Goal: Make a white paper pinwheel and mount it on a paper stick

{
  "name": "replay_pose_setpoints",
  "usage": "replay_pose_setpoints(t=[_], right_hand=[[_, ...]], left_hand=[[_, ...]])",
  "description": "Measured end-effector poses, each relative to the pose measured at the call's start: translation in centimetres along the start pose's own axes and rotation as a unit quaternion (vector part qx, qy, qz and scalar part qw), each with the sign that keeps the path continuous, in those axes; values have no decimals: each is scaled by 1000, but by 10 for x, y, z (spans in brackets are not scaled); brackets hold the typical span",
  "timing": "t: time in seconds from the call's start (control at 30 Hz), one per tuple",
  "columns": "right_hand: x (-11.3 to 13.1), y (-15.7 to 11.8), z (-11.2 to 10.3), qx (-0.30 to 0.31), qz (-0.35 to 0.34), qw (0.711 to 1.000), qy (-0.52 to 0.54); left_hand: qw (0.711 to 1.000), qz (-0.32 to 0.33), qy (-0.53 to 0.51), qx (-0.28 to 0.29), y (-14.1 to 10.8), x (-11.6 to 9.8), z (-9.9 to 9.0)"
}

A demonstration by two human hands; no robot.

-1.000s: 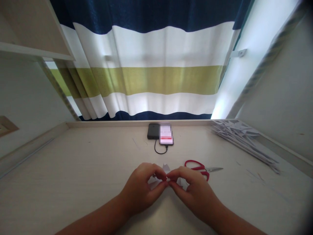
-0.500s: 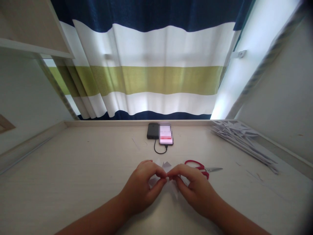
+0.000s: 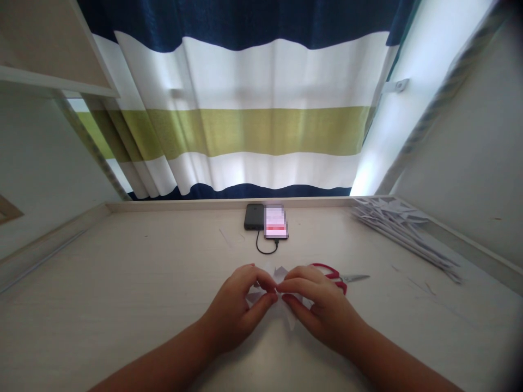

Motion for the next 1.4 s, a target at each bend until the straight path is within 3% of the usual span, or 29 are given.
replay_pose_setpoints(t=[0.23,0.43,0.87,1.4], right_hand=[[8,0,-1,-16,-62,995,-83],[6,1,-2,-37,-27,997,-70],[7,1,-5,-61,0,997,-49],[7,0,-12,-47,17,997,-64]], left_hand=[[999,-16,-23,18,1,-2,5],[1000,-10,-10,22,0,-1,5],[999,-1,-5,-31,2,-1,0],[997,4,-18,-71,3,2,-5]])
Point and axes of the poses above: each hand's wrist, its own y-axis towards the middle knuckle, its own z-axis out of the palm, x = y × z, the point moved 7 cm from there along y, towards the middle knuckle, and after that the axes turned 6 degrees about z, right-handed, at the moved point
